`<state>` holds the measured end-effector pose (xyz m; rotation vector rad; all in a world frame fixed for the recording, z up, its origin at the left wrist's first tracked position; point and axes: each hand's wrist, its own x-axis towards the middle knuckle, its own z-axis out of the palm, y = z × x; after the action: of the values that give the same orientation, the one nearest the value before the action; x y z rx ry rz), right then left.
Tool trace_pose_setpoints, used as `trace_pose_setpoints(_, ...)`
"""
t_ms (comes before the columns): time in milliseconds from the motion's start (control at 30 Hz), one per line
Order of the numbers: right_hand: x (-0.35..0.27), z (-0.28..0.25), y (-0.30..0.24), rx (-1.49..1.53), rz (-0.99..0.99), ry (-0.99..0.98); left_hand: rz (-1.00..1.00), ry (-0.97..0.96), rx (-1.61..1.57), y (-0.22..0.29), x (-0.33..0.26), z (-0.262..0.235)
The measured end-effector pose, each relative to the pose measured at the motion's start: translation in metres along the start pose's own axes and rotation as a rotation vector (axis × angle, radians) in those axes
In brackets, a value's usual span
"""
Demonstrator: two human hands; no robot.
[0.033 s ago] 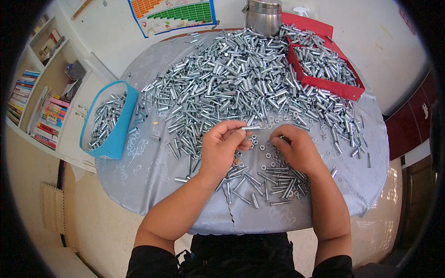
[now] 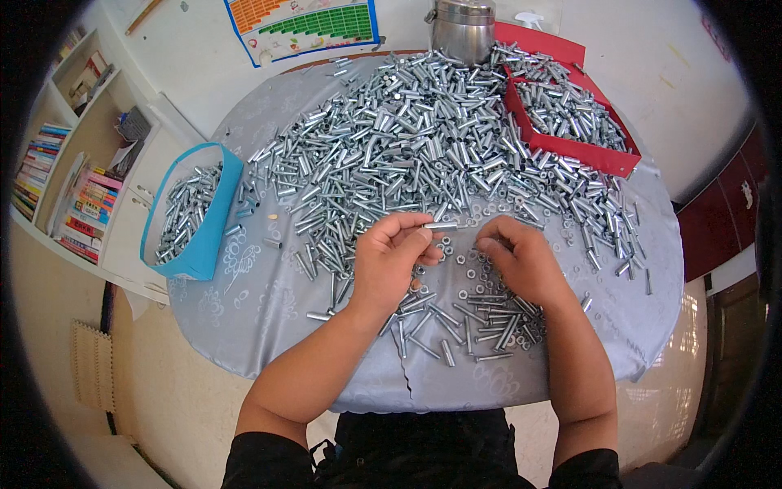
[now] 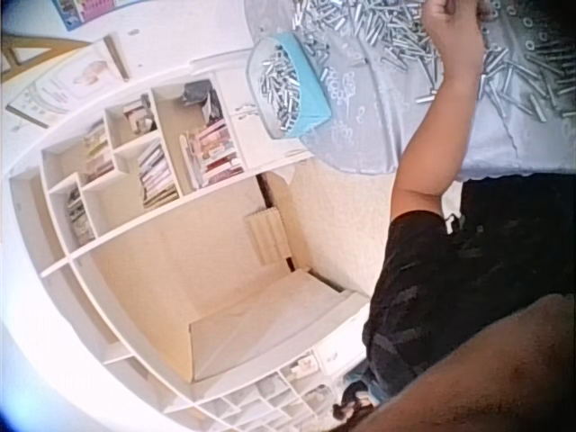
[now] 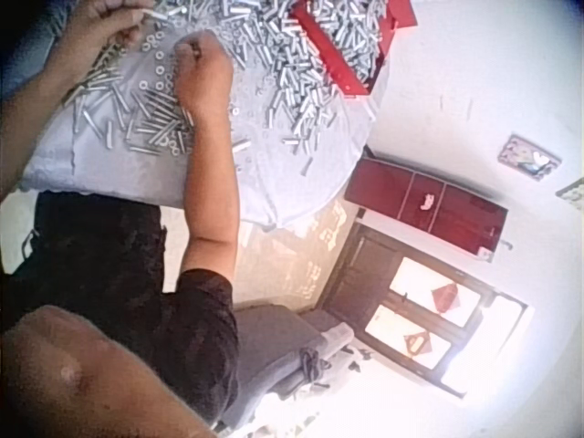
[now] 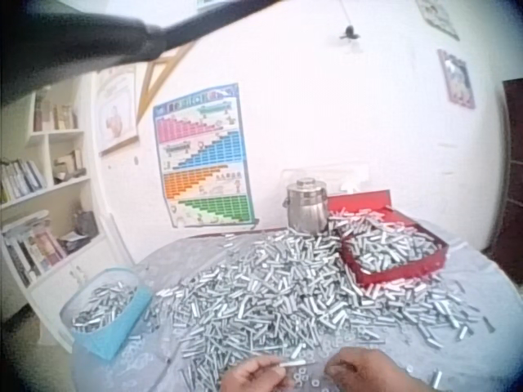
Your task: The person repeatedly picks up metal bolts and washers from a large pile on a table. They thread the washers onto the bolts by hand and place the assembled units back onto the table. The process is continuous and repetitive throughout the clip.
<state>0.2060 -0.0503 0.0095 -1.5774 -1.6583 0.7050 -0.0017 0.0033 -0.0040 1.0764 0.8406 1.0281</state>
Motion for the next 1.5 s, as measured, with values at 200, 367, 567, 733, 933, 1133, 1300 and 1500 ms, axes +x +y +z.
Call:
trace_pose_setpoints(200,0.001,-0.005,-0.006,0.462,0.189,-0.039,-0.004,-0.006,0.029,0.001,-0.002,0.001)
trace_pose_setpoints(367,0.002,-0.005,0.001,0.571,0.194,-0.008,-0.006,-0.036,0.019,-0.001,-0.001,0.002)
trace_pose_setpoints(567,0.003,0.001,0.002,0.624,0.173,0.030,-0.001,-0.082,0.043,-0.002,-0.002,0.002)
trace_pose_setpoints(733,0.003,0.008,0.003,0.638,0.139,0.061,0.034,-0.123,0.020,-0.003,-0.003,0.002)
trace_pose_setpoints(933,0.002,0.005,0.003,0.713,0.103,0.028,0.029,-0.134,0.042,-0.004,-0.003,0.003)
trace_pose_setpoints(1133,0.001,0.004,0.000,0.713,0.132,0.020,-0.032,-0.195,0.043,0.002,-0.005,0.004)
trace_pose_setpoints(1300,0.000,0.004,-0.001,0.660,0.127,0.027,-0.030,-0.231,0.165,-0.003,-0.006,0.004)
trace_pose_setpoints(1500,0.005,-0.006,-0.001,0.612,0.163,0.247,-0.009,-0.105,0.120,-0.001,-0.002,0.003)
